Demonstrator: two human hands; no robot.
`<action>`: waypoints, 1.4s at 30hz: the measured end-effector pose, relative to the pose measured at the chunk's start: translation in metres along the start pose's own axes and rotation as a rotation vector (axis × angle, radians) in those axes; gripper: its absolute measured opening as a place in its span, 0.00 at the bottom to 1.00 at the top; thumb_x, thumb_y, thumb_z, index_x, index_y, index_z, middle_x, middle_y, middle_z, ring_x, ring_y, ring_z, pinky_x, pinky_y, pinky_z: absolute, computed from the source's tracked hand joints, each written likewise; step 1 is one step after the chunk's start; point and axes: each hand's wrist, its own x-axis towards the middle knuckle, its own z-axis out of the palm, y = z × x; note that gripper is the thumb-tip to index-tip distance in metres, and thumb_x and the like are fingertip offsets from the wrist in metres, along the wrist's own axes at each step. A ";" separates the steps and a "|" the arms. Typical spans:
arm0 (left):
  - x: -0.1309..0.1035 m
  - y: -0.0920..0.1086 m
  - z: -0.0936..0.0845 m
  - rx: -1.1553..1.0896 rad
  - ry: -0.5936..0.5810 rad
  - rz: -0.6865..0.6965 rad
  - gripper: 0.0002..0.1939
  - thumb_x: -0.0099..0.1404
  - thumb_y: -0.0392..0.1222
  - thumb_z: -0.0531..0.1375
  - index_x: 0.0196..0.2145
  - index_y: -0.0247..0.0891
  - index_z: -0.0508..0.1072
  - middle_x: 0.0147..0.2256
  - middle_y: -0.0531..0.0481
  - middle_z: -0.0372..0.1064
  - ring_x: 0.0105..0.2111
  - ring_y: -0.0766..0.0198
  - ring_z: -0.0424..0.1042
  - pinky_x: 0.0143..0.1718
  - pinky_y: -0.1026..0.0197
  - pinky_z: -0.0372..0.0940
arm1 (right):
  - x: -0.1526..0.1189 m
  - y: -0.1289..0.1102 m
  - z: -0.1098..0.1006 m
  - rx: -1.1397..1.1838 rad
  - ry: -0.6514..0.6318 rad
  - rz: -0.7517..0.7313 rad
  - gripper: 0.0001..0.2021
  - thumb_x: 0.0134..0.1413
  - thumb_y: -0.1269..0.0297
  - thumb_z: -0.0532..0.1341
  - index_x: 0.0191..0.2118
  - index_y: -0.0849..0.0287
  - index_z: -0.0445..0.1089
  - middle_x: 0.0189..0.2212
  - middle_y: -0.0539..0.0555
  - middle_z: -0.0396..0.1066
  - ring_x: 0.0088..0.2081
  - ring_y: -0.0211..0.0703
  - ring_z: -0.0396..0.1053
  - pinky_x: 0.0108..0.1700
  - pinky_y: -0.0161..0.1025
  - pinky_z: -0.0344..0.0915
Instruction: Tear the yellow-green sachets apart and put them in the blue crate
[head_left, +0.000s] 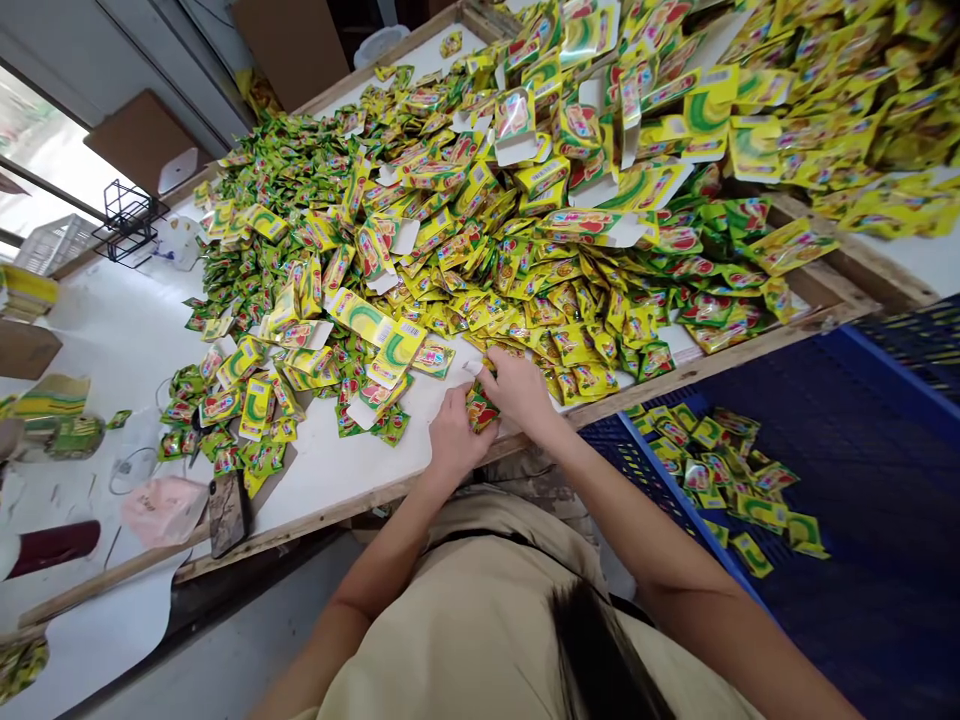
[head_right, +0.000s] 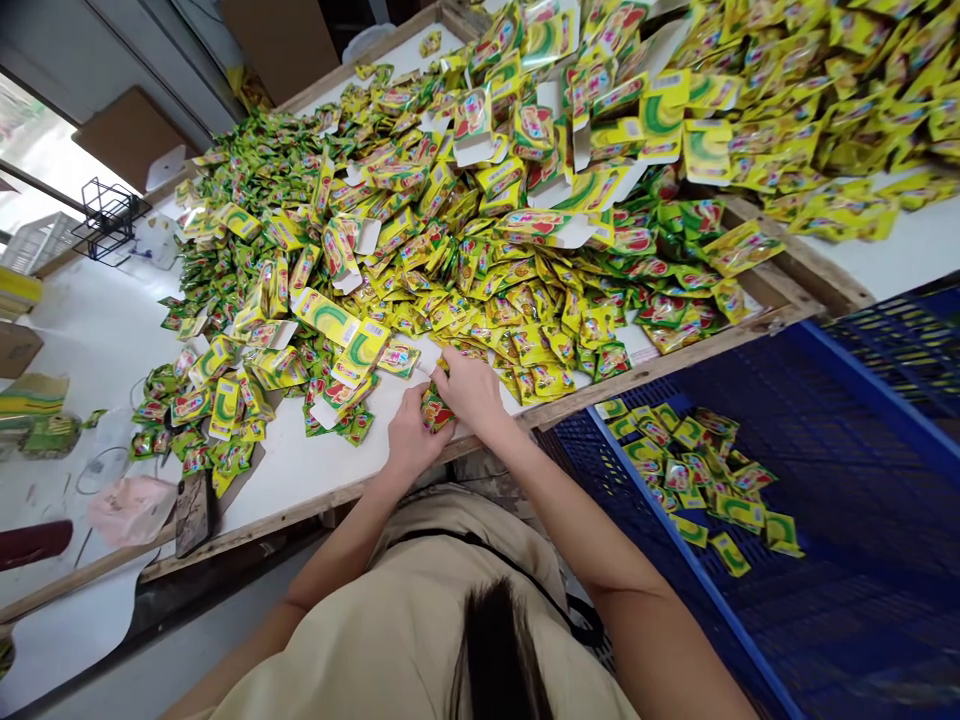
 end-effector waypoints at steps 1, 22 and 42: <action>0.001 -0.002 0.000 -0.020 0.005 -0.020 0.28 0.55 0.44 0.63 0.52 0.40 0.59 0.47 0.44 0.66 0.48 0.53 0.68 0.45 0.54 0.65 | 0.002 0.004 -0.002 0.058 -0.044 -0.051 0.18 0.59 0.51 0.52 0.42 0.60 0.68 0.29 0.57 0.73 0.29 0.46 0.67 0.29 0.36 0.52; 0.002 -0.005 -0.003 -0.671 0.006 -0.148 0.24 0.56 0.45 0.64 0.46 0.38 0.60 0.42 0.47 0.68 0.40 0.61 0.70 0.43 0.59 0.65 | 0.005 0.022 -0.013 0.274 -0.032 -0.452 0.17 0.51 0.70 0.56 0.48 0.59 0.69 0.41 0.58 0.66 0.42 0.47 0.66 0.41 0.40 0.62; 0.012 -0.013 -0.007 -1.027 -0.114 -0.176 0.25 0.52 0.47 0.67 0.45 0.37 0.66 0.40 0.48 0.72 0.39 0.59 0.72 0.42 0.57 0.67 | 0.011 0.001 -0.031 0.225 -0.108 -0.549 0.14 0.48 0.77 0.54 0.37 0.57 0.73 0.33 0.53 0.74 0.35 0.42 0.69 0.37 0.34 0.60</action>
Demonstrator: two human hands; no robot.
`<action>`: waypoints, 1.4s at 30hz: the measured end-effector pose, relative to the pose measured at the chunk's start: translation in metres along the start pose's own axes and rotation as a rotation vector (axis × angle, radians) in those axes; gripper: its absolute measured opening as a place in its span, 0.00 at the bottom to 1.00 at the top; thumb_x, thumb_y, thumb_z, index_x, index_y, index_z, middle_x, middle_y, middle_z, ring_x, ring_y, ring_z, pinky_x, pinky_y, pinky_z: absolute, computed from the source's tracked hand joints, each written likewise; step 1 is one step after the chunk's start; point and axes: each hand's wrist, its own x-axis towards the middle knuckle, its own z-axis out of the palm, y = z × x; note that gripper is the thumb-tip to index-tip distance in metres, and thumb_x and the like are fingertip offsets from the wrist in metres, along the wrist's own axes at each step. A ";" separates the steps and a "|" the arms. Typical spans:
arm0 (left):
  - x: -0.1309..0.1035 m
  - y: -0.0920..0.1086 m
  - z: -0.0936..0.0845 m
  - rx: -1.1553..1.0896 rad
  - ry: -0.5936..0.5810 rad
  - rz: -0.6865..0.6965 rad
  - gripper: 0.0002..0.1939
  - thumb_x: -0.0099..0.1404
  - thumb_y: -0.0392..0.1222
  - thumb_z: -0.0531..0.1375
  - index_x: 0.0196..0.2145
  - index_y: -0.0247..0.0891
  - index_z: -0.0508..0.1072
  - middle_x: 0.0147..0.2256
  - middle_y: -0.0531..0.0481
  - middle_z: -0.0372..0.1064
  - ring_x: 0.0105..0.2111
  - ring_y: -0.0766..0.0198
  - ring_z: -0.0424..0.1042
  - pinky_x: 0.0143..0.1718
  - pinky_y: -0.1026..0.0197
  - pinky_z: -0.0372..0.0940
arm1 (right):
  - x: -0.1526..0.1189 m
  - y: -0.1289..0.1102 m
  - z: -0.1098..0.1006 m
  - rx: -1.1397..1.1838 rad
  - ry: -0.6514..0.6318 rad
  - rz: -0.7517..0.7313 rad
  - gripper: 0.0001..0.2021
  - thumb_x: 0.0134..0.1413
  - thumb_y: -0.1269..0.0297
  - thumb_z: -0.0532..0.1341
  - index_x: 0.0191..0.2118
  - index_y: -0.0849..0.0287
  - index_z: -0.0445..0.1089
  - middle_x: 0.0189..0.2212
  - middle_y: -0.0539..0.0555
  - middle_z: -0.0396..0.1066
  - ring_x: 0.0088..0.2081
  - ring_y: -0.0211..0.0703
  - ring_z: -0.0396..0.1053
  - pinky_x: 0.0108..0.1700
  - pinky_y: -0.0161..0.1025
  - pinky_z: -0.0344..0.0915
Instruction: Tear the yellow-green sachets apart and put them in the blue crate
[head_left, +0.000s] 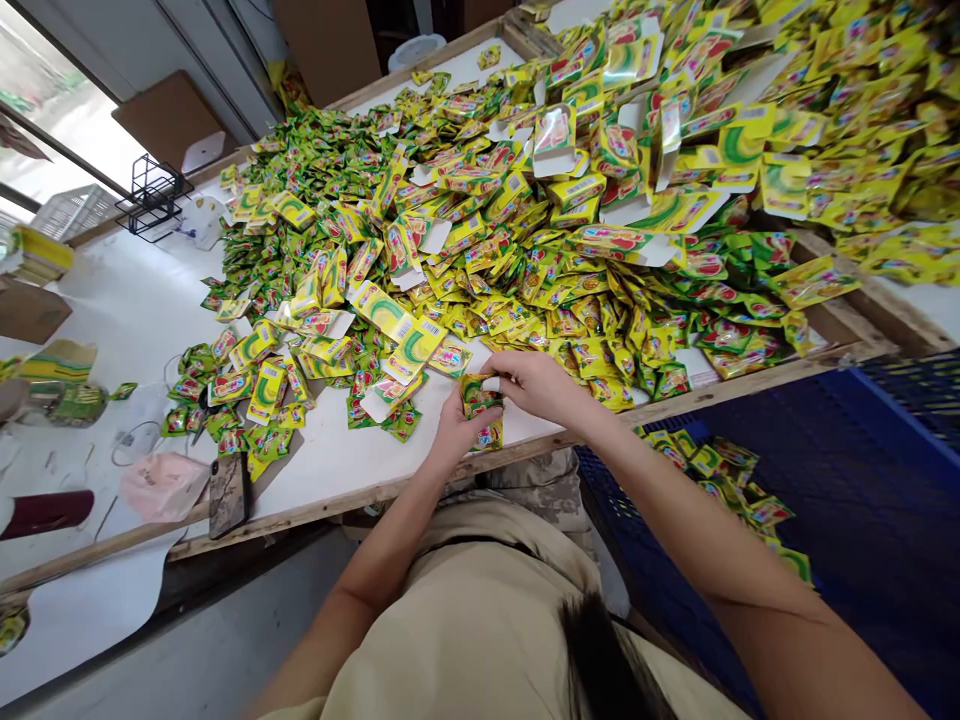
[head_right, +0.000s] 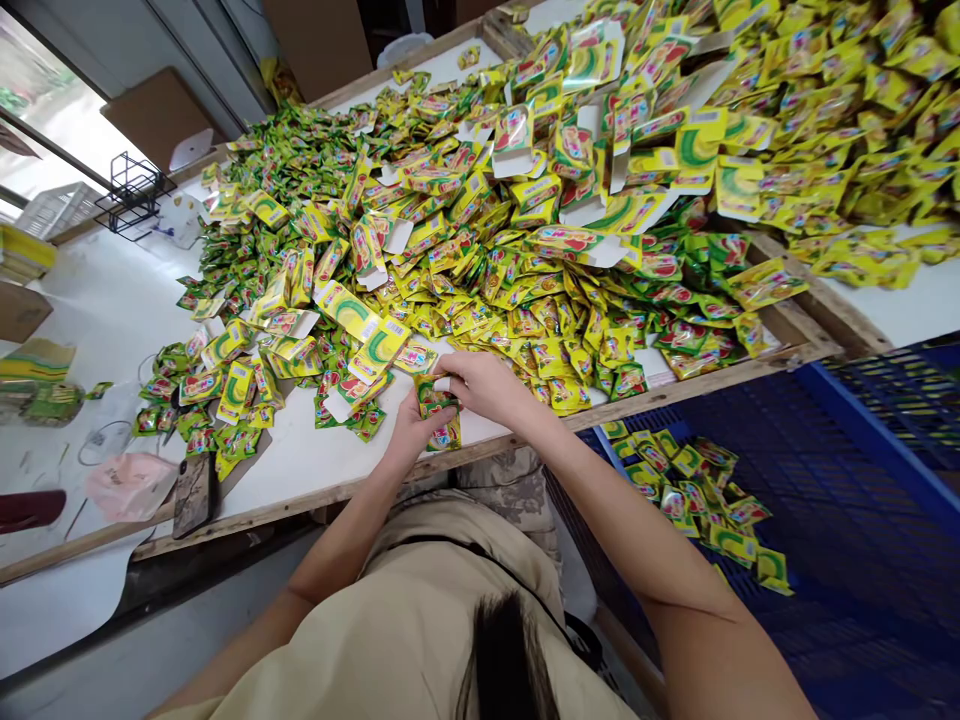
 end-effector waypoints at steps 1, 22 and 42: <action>0.001 0.000 0.000 -0.007 0.001 0.000 0.25 0.51 0.47 0.67 0.45 0.37 0.66 0.40 0.48 0.72 0.39 0.60 0.72 0.42 0.57 0.68 | 0.001 0.000 -0.002 -0.008 -0.038 0.002 0.14 0.49 0.77 0.54 0.36 0.57 0.74 0.32 0.53 0.75 0.34 0.41 0.70 0.37 0.34 0.60; 0.013 -0.003 0.000 -0.028 -0.127 -0.098 0.23 0.49 0.50 0.68 0.39 0.36 0.68 0.34 0.50 0.72 0.33 0.62 0.72 0.38 0.58 0.67 | 0.003 -0.015 -0.022 -0.307 0.020 0.138 0.10 0.50 0.73 0.58 0.36 0.56 0.75 0.38 0.55 0.73 0.33 0.42 0.68 0.29 0.36 0.52; 0.006 0.009 0.003 0.136 -0.154 -0.039 0.21 0.50 0.48 0.67 0.37 0.34 0.68 0.33 0.51 0.68 0.34 0.63 0.66 0.37 0.61 0.62 | -0.013 -0.019 -0.026 -0.301 -0.134 0.014 0.13 0.53 0.73 0.54 0.39 0.56 0.75 0.38 0.54 0.74 0.38 0.42 0.70 0.33 0.35 0.56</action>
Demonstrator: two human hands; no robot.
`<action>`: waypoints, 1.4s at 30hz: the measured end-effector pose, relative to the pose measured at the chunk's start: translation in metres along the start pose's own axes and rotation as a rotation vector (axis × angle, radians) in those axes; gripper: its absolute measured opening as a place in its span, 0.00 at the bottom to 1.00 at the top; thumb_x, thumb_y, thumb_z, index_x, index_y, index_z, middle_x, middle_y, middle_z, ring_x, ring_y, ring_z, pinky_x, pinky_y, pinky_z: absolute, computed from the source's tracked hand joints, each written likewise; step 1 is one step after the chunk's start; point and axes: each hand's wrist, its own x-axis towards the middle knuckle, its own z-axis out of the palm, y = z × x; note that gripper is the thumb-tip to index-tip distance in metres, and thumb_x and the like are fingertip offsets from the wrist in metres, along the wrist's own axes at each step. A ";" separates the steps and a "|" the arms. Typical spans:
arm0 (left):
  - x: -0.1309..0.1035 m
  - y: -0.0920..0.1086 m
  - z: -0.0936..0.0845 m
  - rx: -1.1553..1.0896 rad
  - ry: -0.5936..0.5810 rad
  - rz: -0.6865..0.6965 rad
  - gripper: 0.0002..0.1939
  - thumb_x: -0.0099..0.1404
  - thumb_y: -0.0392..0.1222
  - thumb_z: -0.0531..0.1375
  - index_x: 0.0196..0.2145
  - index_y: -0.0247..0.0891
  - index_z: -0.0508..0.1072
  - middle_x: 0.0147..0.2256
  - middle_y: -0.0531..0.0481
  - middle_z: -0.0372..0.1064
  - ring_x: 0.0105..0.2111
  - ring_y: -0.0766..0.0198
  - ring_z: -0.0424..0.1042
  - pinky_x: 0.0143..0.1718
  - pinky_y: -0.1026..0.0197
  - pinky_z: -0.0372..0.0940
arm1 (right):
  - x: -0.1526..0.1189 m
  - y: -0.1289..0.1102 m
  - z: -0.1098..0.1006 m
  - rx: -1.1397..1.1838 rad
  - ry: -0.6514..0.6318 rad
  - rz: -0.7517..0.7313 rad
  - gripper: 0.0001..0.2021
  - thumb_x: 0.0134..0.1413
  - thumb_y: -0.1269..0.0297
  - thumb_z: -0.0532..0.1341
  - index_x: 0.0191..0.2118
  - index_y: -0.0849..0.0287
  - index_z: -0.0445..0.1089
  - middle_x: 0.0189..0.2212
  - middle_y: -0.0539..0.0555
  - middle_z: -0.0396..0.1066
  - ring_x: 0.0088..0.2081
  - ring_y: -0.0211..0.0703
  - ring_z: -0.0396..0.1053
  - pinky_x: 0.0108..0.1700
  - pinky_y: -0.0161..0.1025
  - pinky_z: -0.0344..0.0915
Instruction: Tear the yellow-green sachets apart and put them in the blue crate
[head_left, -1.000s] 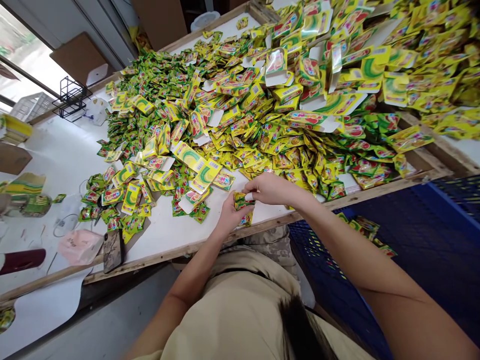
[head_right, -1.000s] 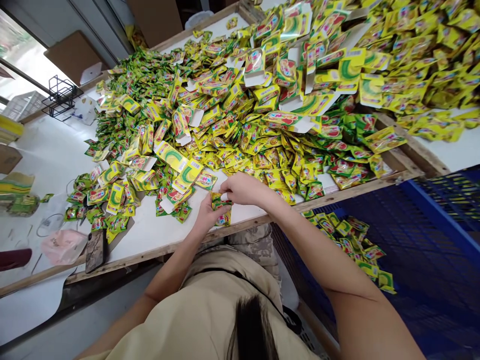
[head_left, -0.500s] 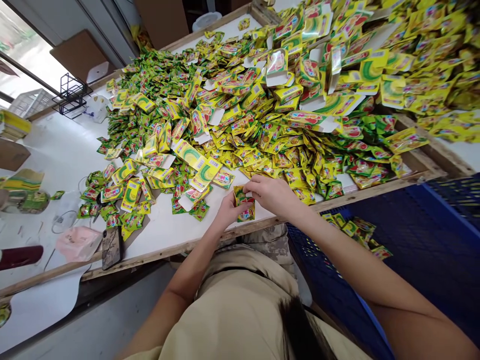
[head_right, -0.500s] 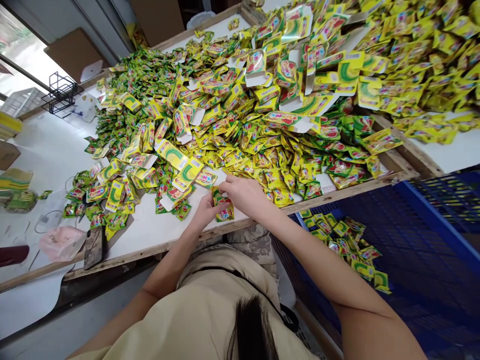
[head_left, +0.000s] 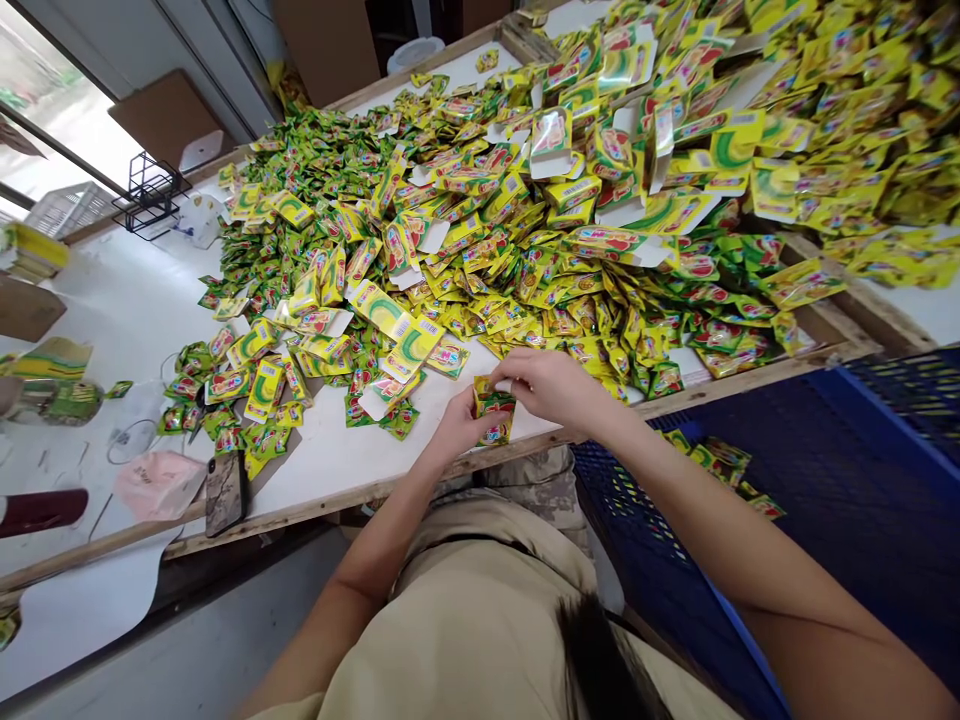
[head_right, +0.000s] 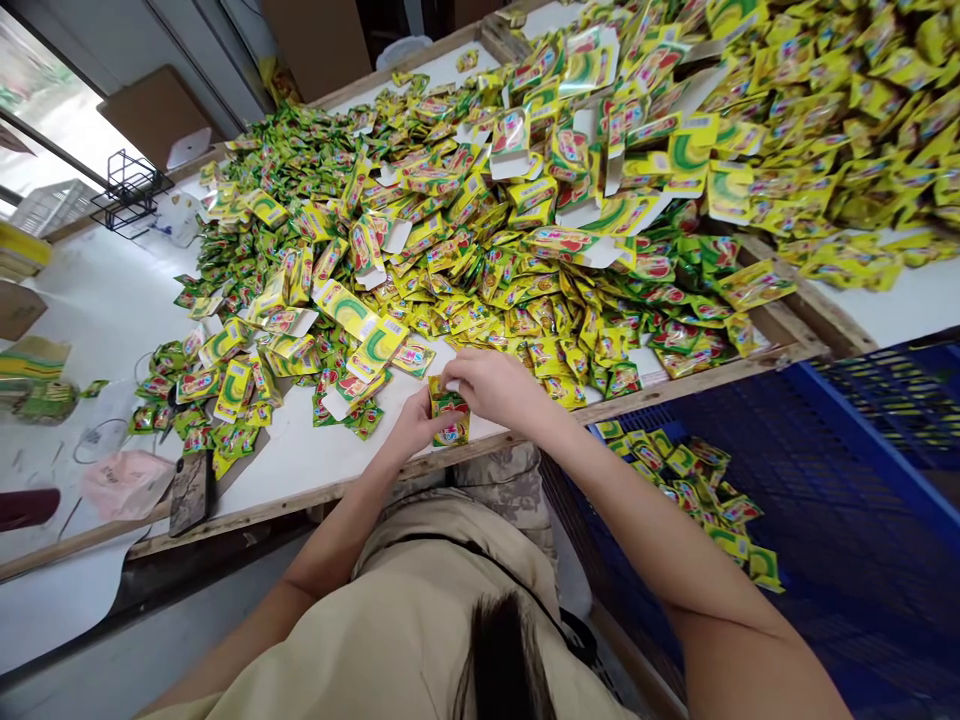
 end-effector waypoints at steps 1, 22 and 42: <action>-0.001 0.001 0.001 0.002 -0.011 -0.012 0.20 0.51 0.47 0.66 0.38 0.34 0.68 0.33 0.51 0.68 0.33 0.63 0.66 0.37 0.61 0.62 | 0.000 0.002 -0.002 0.010 0.041 0.007 0.13 0.53 0.73 0.54 0.40 0.56 0.74 0.38 0.54 0.74 0.38 0.42 0.70 0.33 0.35 0.56; 0.001 0.000 0.005 0.010 0.000 0.008 0.19 0.52 0.44 0.67 0.40 0.34 0.69 0.34 0.50 0.71 0.35 0.63 0.68 0.39 0.62 0.63 | -0.002 0.008 0.001 -0.119 -0.078 -0.104 0.15 0.56 0.73 0.53 0.43 0.54 0.74 0.38 0.53 0.75 0.35 0.41 0.70 0.28 0.34 0.52; -0.001 -0.012 -0.008 -0.001 0.151 -0.030 0.23 0.47 0.47 0.69 0.39 0.35 0.69 0.36 0.48 0.74 0.35 0.62 0.71 0.40 0.59 0.65 | -0.011 0.026 0.051 0.972 0.278 0.365 0.17 0.49 0.57 0.61 0.44 0.59 0.68 0.34 0.52 0.71 0.21 0.32 0.64 0.22 0.32 0.62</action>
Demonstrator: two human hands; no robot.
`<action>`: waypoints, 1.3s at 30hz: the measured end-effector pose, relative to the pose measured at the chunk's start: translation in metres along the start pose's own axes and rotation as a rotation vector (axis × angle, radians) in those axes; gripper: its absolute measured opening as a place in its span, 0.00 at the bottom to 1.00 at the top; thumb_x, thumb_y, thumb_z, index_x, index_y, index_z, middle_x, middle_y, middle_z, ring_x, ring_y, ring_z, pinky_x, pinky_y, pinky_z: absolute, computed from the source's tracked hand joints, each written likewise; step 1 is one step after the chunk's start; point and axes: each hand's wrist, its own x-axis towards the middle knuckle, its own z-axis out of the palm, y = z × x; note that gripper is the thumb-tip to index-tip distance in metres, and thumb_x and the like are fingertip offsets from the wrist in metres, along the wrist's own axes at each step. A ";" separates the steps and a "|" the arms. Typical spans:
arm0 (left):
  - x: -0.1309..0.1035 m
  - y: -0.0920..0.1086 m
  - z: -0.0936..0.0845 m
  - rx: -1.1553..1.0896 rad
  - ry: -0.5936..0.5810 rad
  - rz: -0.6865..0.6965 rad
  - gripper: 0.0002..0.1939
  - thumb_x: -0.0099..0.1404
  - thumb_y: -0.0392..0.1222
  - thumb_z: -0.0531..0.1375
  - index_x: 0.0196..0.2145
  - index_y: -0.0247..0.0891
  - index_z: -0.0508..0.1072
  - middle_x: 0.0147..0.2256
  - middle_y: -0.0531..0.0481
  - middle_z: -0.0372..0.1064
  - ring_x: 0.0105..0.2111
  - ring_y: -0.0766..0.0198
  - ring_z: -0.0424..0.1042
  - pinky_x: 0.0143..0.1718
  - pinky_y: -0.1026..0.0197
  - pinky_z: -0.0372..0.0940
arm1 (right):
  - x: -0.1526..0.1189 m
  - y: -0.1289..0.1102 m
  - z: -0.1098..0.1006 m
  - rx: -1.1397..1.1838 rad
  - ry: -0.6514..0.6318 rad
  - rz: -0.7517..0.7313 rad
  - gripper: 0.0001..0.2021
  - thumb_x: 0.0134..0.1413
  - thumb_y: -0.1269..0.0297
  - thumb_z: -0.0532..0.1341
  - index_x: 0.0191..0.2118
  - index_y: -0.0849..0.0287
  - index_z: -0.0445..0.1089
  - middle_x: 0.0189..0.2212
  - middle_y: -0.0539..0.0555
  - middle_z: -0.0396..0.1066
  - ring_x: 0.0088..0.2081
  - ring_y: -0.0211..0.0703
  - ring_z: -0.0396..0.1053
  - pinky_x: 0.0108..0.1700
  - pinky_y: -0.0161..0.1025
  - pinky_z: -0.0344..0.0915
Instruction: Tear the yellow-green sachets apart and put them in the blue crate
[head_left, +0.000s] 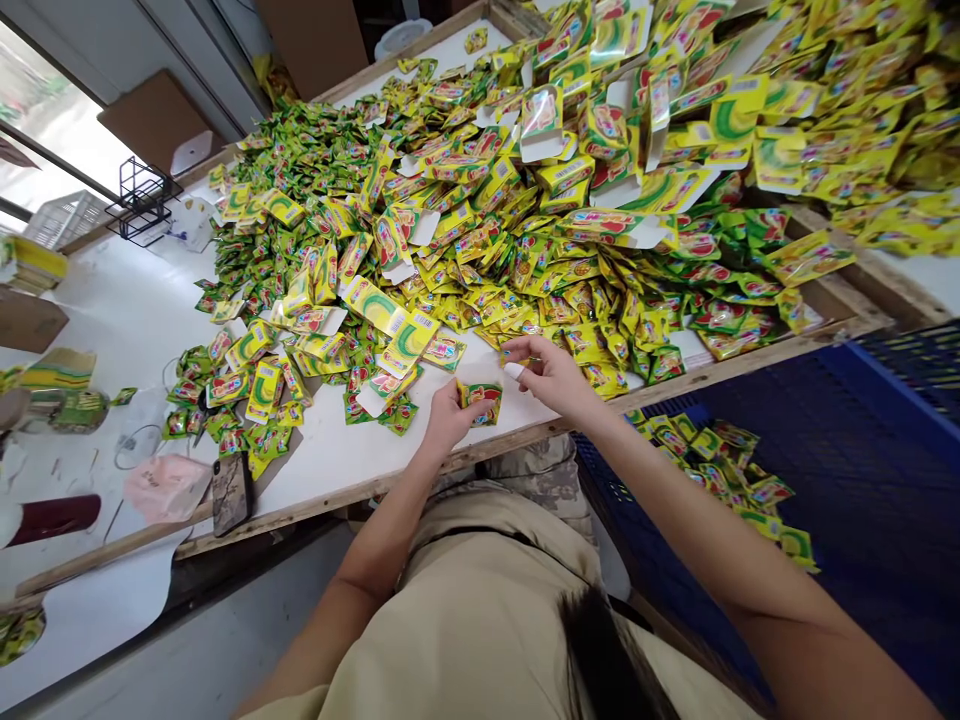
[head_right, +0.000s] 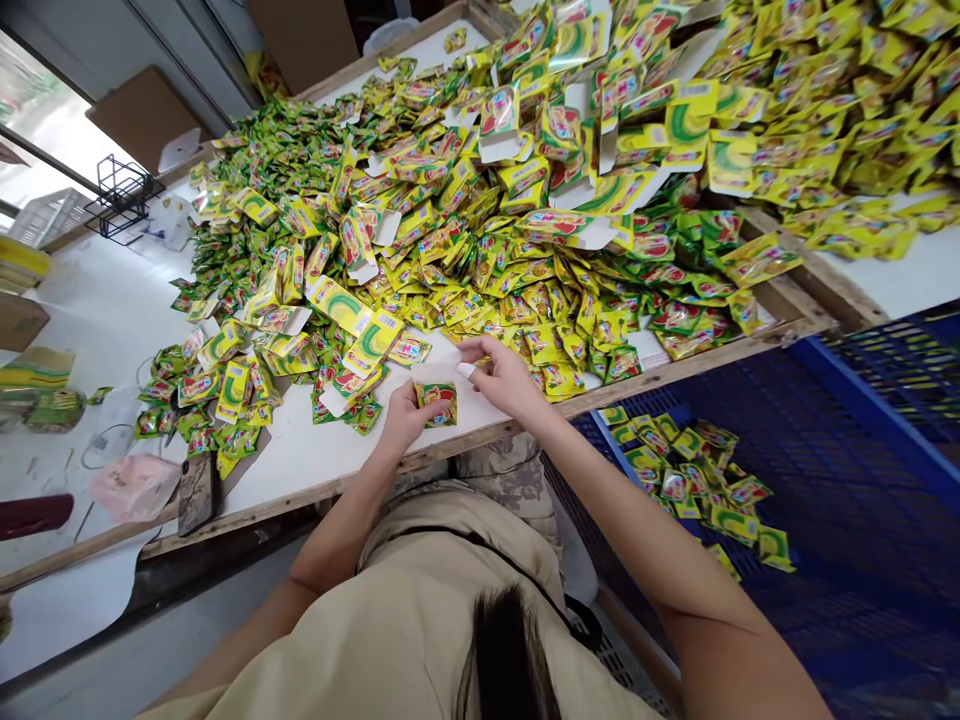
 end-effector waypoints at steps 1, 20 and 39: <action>0.002 0.001 0.000 0.053 0.006 0.026 0.24 0.48 0.46 0.68 0.41 0.35 0.68 0.37 0.48 0.74 0.36 0.61 0.71 0.41 0.59 0.65 | 0.001 0.006 0.004 0.059 -0.001 0.034 0.17 0.48 0.55 0.62 0.43 0.59 0.68 0.30 0.51 0.70 0.20 0.32 0.63 0.20 0.32 0.61; 0.024 0.018 -0.003 -0.518 -0.257 -0.377 0.23 0.46 0.47 0.69 0.38 0.35 0.71 0.37 0.45 0.75 0.42 0.55 0.73 0.45 0.54 0.65 | 0.026 0.010 0.000 0.165 -0.368 0.201 0.11 0.39 0.65 0.63 0.32 0.59 0.63 0.21 0.43 0.62 0.20 0.31 0.58 0.21 0.31 0.56; -0.009 0.016 -0.006 0.041 0.020 0.241 0.10 0.54 0.45 0.66 0.33 0.37 0.77 0.41 0.43 0.75 0.44 0.58 0.73 0.49 0.53 0.67 | -0.003 0.015 -0.003 -0.142 -0.265 -0.255 0.12 0.51 0.56 0.62 0.37 0.59 0.72 0.37 0.56 0.75 0.36 0.42 0.71 0.40 0.39 0.66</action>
